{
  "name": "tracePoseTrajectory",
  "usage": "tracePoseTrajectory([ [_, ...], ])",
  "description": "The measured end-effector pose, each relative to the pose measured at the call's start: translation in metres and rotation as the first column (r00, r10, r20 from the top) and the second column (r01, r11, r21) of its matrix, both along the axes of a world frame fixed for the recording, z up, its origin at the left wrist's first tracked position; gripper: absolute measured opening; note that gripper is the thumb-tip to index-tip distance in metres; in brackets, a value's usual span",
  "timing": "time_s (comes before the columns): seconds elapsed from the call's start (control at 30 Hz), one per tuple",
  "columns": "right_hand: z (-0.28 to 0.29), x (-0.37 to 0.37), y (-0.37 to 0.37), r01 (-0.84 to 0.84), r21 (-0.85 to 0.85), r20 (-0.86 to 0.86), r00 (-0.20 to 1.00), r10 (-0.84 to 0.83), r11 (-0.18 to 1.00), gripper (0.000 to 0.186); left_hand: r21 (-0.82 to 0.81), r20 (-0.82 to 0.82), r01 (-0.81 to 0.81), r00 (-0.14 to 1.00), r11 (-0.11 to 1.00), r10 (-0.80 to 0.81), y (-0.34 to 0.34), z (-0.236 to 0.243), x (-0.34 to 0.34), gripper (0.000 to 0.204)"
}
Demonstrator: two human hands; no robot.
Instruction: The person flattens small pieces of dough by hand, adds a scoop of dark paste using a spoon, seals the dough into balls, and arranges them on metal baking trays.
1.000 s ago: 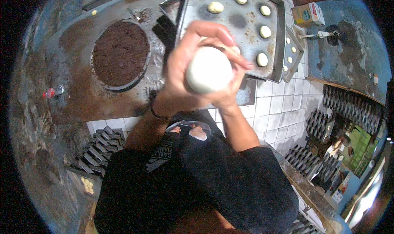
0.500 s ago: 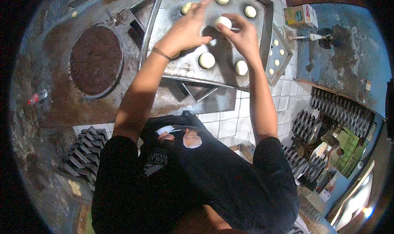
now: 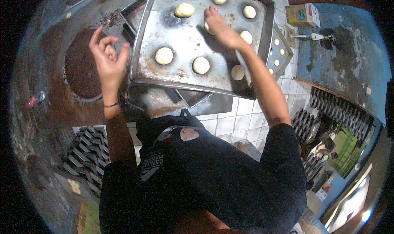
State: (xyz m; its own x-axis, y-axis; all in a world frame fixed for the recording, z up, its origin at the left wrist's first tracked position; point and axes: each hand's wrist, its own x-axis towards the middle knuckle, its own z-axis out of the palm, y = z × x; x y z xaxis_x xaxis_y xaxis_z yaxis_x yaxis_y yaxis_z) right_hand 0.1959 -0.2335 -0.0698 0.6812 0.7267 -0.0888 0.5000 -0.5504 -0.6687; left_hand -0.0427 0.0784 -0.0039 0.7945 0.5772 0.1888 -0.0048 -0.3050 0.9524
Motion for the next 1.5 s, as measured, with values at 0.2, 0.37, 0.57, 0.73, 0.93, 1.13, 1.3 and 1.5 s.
tracePoseTrajectory([
  [0.2, 0.038, -0.002, -0.003, -0.030, -0.092, 0.223, 0.974, 0.050, 0.995, 0.073, -0.028, 0.017, -0.084, 0.996, 0.996, 0.084, 0.021, 0.010, -0.037, 0.074],
  [0.37, 0.030, -0.006, 0.006, -0.005, -0.033, -0.088, 0.996, 0.002, 0.999, 0.066, -0.060, 0.026, -0.120, 0.992, 0.991, 0.122, 0.029, 0.018, -0.068, 0.070],
  [0.57, 0.070, -0.011, 0.082, -0.281, -0.250, 0.520, 0.768, 0.373, 0.927, 0.053, -0.139, 0.078, -0.090, 0.992, 0.986, 0.102, 0.033, 0.004, -0.092, 0.071],
  [0.73, 0.053, 0.000, 0.117, -0.194, -0.517, 0.528, 0.694, 0.489, 0.834, 0.022, -0.272, 0.084, -0.027, 0.995, 0.962, 0.051, 0.026, 0.023, -0.103, 0.058],
  [0.93, 0.110, 0.002, 0.141, -0.229, -0.138, -0.289, 0.940, 0.182, 0.964, 0.039, -0.475, 0.180, 0.162, 0.980, 0.865, -0.085, 0.026, 0.026, -0.077, 0.038],
  [1.13, 0.158, -0.187, 0.212, -0.014, 0.302, -0.330, 0.937, 0.118, 0.953, 0.032, -0.371, 0.178, 0.055, 0.984, 0.927, 0.013, 0.033, 0.045, -0.064, 0.047],
  [1.3, 0.170, -0.284, 0.262, 0.215, 0.697, -0.401, 0.908, 0.124, 0.685, 0.030, -0.457, 0.377, 0.001, 0.906, 0.889, 0.193, 0.065, 0.073, -0.091, 0.055],
  [1.5, 0.157, -0.328, 0.345, 0.370, 0.733, -0.340, 0.926, -0.165, 0.570, 0.020, -0.583, 0.225, -0.131, 0.922, 0.802, 0.315, 0.109, 0.069, -0.135, 0.060],
])
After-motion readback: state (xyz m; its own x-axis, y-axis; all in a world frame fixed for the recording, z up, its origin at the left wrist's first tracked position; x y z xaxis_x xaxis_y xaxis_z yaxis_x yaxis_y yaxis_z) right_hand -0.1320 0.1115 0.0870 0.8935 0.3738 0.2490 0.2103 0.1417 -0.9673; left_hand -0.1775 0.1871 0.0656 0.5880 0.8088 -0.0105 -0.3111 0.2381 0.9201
